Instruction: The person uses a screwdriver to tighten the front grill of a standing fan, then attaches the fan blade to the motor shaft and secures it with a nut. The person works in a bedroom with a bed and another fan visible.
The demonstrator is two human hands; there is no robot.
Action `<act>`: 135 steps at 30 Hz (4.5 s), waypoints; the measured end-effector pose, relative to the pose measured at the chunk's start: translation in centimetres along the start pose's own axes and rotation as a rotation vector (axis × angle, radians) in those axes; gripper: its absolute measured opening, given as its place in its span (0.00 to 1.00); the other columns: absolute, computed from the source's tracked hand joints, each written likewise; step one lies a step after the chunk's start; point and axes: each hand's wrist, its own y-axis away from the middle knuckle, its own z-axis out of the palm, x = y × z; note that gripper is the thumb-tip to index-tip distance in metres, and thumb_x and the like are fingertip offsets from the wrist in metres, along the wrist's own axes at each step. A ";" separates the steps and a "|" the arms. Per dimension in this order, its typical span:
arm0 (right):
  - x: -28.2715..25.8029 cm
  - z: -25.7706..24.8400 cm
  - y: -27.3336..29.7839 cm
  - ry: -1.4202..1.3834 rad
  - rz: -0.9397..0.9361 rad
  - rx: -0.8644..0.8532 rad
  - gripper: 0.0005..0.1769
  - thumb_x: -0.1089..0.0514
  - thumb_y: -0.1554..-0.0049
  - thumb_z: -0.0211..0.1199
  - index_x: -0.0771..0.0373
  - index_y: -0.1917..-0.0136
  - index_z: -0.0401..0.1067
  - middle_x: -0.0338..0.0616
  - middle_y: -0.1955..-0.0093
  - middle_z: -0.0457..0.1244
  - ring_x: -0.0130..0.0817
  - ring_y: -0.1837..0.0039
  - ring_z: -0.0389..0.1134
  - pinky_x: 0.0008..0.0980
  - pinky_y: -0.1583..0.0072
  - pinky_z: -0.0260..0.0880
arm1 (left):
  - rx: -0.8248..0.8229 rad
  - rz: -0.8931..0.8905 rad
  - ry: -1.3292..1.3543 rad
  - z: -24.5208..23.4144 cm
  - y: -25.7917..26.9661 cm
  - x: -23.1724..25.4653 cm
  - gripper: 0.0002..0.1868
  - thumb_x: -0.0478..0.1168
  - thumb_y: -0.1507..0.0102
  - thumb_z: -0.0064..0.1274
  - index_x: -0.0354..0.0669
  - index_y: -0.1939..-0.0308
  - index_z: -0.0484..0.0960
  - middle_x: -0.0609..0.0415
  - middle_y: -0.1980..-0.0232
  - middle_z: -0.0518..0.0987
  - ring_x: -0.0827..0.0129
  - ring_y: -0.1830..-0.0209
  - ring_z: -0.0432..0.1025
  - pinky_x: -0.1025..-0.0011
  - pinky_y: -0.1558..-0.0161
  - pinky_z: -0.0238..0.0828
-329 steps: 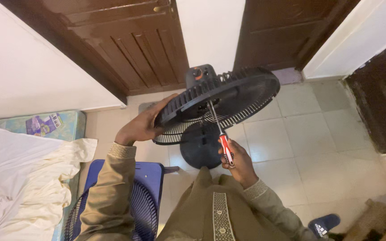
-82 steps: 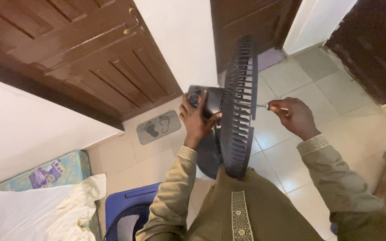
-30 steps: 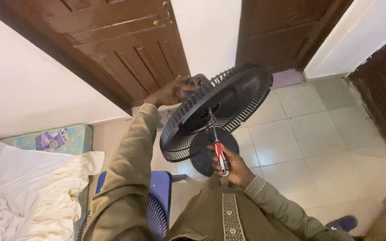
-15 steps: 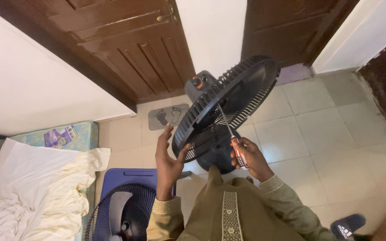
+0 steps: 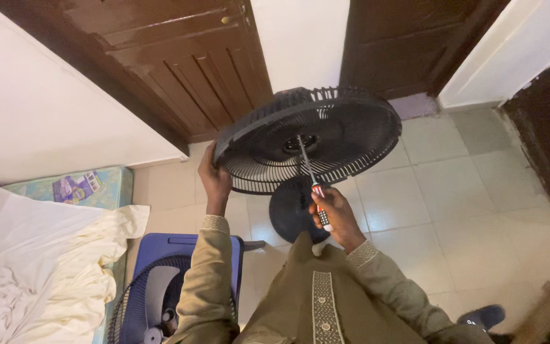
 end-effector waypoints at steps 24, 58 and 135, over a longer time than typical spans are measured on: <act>1.5 -1.9 4.1 0.129 0.021 0.068 0.16 0.48 0.38 0.60 0.62 0.45 0.68 0.45 0.63 0.68 0.27 0.68 0.66 0.26 0.66 0.66 | 0.499 -0.423 -0.488 1.1 5.8 -1.7 0.27 0.43 0.41 0.68 0.33 0.56 0.64 0.40 0.55 0.67 0.47 0.51 0.63 0.48 0.44 0.60; 0.8 -4.3 7.1 0.537 -0.297 0.099 0.14 0.56 0.42 0.68 0.63 0.47 0.70 0.39 0.64 0.67 0.24 0.61 0.67 0.27 0.57 0.69 | 0.393 -0.818 0.357 5.3 19.0 -11.2 0.13 0.37 0.30 0.48 0.39 0.43 0.77 0.56 0.52 0.80 0.73 0.56 0.74 0.72 0.58 0.76; -6.0 -9.1 0.2 0.616 -0.717 0.386 0.33 0.61 0.39 0.69 0.63 0.24 0.65 0.34 0.61 0.62 0.19 0.62 0.61 0.21 0.59 0.65 | 0.183 -0.418 -0.183 -3.1 5.2 -1.2 0.19 0.40 0.33 0.56 0.35 0.41 0.82 0.45 0.61 0.85 0.69 0.68 0.77 0.72 0.62 0.74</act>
